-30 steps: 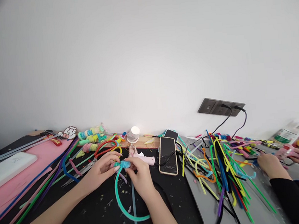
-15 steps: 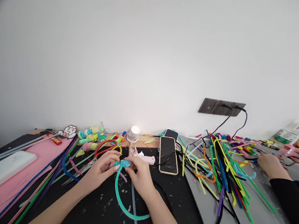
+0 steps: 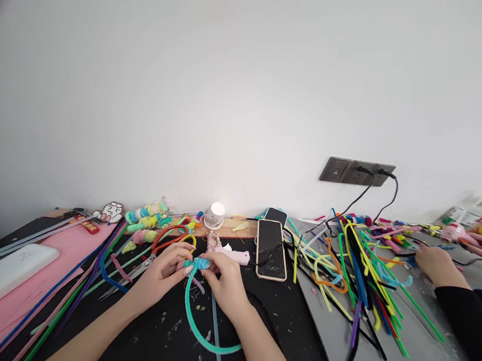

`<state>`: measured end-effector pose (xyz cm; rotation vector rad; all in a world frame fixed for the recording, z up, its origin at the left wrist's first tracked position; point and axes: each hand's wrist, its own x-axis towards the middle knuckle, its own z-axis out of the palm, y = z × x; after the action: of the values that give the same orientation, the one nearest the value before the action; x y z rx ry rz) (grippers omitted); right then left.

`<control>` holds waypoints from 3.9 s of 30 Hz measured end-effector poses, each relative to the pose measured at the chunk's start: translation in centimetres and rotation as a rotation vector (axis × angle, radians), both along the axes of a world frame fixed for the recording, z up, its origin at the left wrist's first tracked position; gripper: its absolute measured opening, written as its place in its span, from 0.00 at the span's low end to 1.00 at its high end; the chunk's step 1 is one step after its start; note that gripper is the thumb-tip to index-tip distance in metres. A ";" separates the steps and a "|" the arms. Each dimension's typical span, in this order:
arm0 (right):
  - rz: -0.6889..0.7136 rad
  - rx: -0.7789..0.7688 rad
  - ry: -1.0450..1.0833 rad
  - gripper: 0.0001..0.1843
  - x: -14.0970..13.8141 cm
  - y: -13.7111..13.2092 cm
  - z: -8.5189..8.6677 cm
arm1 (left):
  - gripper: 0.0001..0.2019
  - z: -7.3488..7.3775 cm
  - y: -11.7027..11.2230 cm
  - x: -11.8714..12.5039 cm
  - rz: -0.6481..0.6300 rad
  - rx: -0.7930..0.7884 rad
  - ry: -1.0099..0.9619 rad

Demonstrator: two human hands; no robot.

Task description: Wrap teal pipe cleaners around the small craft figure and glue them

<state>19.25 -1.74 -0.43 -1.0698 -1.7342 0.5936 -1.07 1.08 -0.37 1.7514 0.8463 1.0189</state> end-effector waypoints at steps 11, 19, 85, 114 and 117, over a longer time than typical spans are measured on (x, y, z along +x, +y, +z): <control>-0.003 0.005 0.005 0.16 0.0 0.0 0.1 | 0.05 0.2 -0.1 0.1 0.005 0.013 0.005; -0.002 0.006 0.019 0.18 0.0 0.0 -0.2 | 0.07 0.2 0.0 0.1 0.020 0.028 0.011; -0.025 0.013 -0.014 0.16 -0.1 -0.2 0.5 | 0.06 0.4 -0.2 -0.1 0.048 0.085 0.065; -0.015 0.009 0.007 0.16 -0.3 -0.3 0.5 | 0.07 0.8 -0.4 0.2 0.056 0.024 0.029; -0.010 0.002 0.019 0.16 -0.3 -0.3 0.5 | 0.07 0.8 -0.4 0.1 0.055 0.023 0.026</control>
<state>18.97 -2.01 0.11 -1.0678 -1.7115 0.5940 -0.94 0.65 0.42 1.7728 0.9070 1.0478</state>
